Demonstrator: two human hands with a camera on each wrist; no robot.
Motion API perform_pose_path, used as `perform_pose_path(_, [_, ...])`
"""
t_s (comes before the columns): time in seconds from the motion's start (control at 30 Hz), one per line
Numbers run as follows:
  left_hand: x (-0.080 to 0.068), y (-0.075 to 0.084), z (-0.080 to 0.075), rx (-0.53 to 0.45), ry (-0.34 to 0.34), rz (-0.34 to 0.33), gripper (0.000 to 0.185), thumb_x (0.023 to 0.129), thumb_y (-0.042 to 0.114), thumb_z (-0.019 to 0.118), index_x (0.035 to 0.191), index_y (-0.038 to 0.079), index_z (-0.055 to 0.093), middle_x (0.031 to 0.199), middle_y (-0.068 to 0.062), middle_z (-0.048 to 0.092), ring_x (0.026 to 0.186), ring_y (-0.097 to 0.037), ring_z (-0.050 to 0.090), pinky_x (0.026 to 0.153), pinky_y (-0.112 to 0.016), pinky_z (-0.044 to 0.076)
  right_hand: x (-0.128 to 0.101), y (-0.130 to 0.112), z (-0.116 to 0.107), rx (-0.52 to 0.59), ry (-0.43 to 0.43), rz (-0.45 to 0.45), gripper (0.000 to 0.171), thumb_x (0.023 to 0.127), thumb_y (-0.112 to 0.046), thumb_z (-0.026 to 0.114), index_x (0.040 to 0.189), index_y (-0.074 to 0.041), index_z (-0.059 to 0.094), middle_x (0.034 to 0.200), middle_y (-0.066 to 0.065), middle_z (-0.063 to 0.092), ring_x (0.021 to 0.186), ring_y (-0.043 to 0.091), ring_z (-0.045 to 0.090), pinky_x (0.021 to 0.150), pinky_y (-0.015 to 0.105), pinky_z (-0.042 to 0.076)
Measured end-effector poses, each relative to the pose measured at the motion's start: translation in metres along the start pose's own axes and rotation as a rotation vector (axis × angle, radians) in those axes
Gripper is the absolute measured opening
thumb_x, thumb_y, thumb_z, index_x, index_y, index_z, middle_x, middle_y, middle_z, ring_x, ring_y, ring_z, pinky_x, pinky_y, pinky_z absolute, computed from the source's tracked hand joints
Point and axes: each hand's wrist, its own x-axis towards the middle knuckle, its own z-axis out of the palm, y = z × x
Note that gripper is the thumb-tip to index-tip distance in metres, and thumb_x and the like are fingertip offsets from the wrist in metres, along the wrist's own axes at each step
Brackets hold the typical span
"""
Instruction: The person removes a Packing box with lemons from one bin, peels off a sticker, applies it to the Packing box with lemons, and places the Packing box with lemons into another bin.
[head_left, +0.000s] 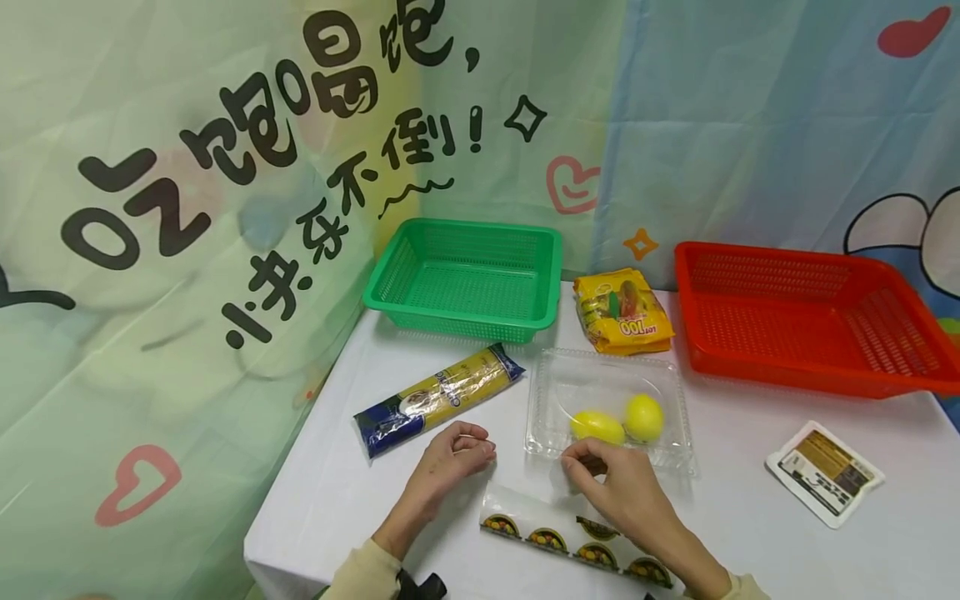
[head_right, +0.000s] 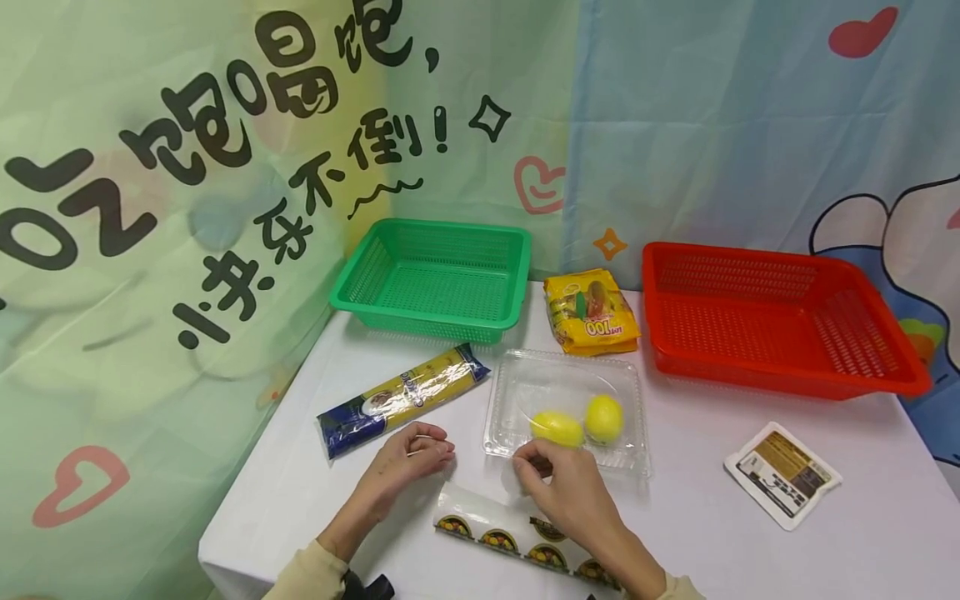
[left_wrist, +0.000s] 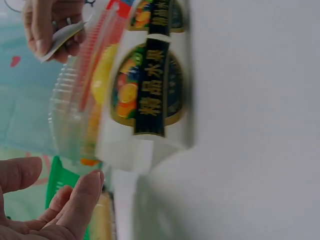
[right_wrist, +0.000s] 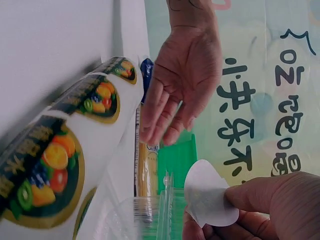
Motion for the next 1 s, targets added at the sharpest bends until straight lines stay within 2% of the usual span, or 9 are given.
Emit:
perform_pose_path(0.07, [0.001, 0.006, 0.0, -0.005, 0.007, 0.013, 0.043, 0.093, 0.017, 0.071, 0.123, -0.009, 0.056, 0.105, -0.013, 0.068, 0.098, -0.02, 0.07, 0.094, -0.037, 0.059, 0.0, 0.001, -0.002, -0.002, 0.014, -0.017, 0.008, 0.089, -0.007, 0.074, 0.087, -0.015, 0.074, 0.081, -0.01, 0.073, 0.073, 0.001, 0.068, 0.07, 0.022, 0.06])
perform_pose_path(0.17, [0.002, 0.016, 0.004, -0.032, -0.019, 0.032, 0.038, 0.094, 0.015, 0.07, 0.122, -0.008, 0.057, 0.108, -0.018, 0.068, 0.099, -0.022, 0.071, 0.094, -0.037, 0.06, 0.0, 0.001, -0.005, -0.009, 0.035, -0.042, 0.003, 0.091, -0.01, 0.074, 0.089, -0.013, 0.074, 0.082, -0.01, 0.073, 0.074, 0.0, 0.068, 0.071, 0.023, 0.061])
perform_pose_path(0.33, [-0.001, 0.033, 0.017, -0.053, -0.135, 0.048, 0.029, 0.097, 0.011, 0.066, 0.118, -0.008, 0.062, 0.11, -0.024, 0.071, 0.095, -0.02, 0.073, 0.091, -0.039, 0.061, 0.002, -0.001, -0.009, -0.015, 0.083, -0.075, 0.003, 0.092, -0.013, 0.074, 0.089, -0.012, 0.074, 0.082, -0.012, 0.073, 0.074, 0.0, 0.068, 0.072, 0.026, 0.062])
perform_pose_path(0.47, [-0.003, 0.043, 0.028, -0.043, -0.212, 0.046, 0.024, 0.098, 0.012, 0.066, 0.112, -0.007, 0.068, 0.102, -0.019, 0.074, 0.087, -0.017, 0.075, 0.086, -0.036, 0.062, 0.005, -0.003, -0.011, -0.015, 0.131, -0.127, 0.008, 0.089, -0.008, 0.076, 0.088, -0.015, 0.074, 0.08, -0.012, 0.073, 0.073, 0.0, 0.069, 0.069, 0.026, 0.062])
perform_pose_path(0.67, [-0.004, 0.054, 0.042, -0.031, -0.283, 0.058, 0.022, 0.098, 0.013, 0.066, 0.11, -0.006, 0.071, 0.094, -0.013, 0.075, 0.081, -0.013, 0.074, 0.079, -0.032, 0.063, 0.01, -0.008, -0.019, -0.039, 0.248, -0.198, 0.012, 0.086, -0.006, 0.078, 0.088, -0.016, 0.074, 0.078, -0.01, 0.074, 0.07, 0.0, 0.068, 0.062, 0.017, 0.056])
perform_pose_path(0.83, [-0.004, 0.061, 0.052, -0.021, -0.327, 0.071, 0.022, 0.099, 0.012, 0.064, 0.109, -0.006, 0.072, 0.093, -0.015, 0.076, 0.077, -0.012, 0.073, 0.075, -0.03, 0.063, 0.015, -0.012, -0.025, -0.065, 0.333, -0.243, 0.013, 0.084, -0.003, 0.079, 0.088, -0.014, 0.074, 0.082, -0.007, 0.075, 0.073, 0.005, 0.071, 0.069, 0.009, 0.054])
perform_pose_path(1.0, [-0.002, 0.065, 0.059, -0.02, -0.338, 0.087, 0.023, 0.1, 0.014, 0.064, 0.112, -0.004, 0.072, 0.095, -0.017, 0.076, 0.077, -0.012, 0.074, 0.076, -0.03, 0.063, 0.019, -0.014, -0.028, -0.07, 0.357, -0.272, 0.013, 0.084, -0.003, 0.079, 0.089, -0.014, 0.074, 0.082, -0.007, 0.075, 0.074, 0.008, 0.072, 0.073, 0.007, 0.052])
